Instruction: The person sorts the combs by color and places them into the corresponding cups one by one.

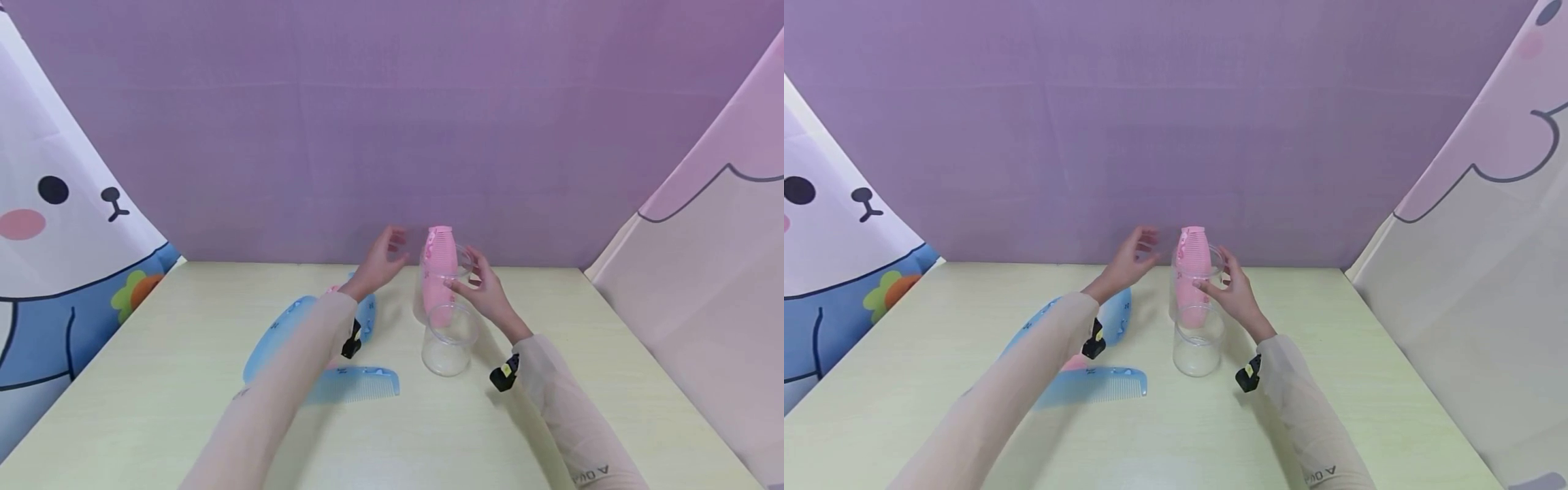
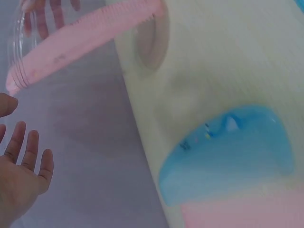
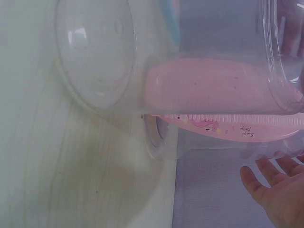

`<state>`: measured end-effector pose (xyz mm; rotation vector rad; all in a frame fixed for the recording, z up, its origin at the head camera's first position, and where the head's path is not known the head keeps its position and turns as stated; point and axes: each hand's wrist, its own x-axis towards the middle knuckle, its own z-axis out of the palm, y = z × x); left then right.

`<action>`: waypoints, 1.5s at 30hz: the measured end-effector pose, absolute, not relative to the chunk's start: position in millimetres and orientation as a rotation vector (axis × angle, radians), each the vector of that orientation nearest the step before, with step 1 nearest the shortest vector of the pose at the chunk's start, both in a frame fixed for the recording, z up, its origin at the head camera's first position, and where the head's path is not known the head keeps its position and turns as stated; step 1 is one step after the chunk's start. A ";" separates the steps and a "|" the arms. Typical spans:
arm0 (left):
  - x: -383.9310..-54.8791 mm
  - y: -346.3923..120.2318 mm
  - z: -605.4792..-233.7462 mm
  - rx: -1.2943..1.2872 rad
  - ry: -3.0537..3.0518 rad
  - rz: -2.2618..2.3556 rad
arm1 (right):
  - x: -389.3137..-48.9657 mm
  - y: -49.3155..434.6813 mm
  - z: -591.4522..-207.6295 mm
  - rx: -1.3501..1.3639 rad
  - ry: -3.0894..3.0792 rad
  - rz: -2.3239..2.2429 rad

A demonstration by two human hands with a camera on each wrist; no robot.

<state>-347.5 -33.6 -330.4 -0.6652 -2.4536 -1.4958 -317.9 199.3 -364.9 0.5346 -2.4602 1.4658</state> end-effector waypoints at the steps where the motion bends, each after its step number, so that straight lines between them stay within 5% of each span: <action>1: -347.5 -36.8 -332.7 -0.662 -2.462 -1.489 | -317.4 198.7 -364.7 0.529 -2.458 1.472; 21: -335.6 -107.9 -382.7 -0.435 -2.715 -1.190 | -317.9 198.7 -363.8 0.490 -2.505 1.498; 45: -319.8 -137.7 -403.1 -0.125 -2.985 -0.819 | -318.4 200.1 -365.0 0.483 -2.510 1.486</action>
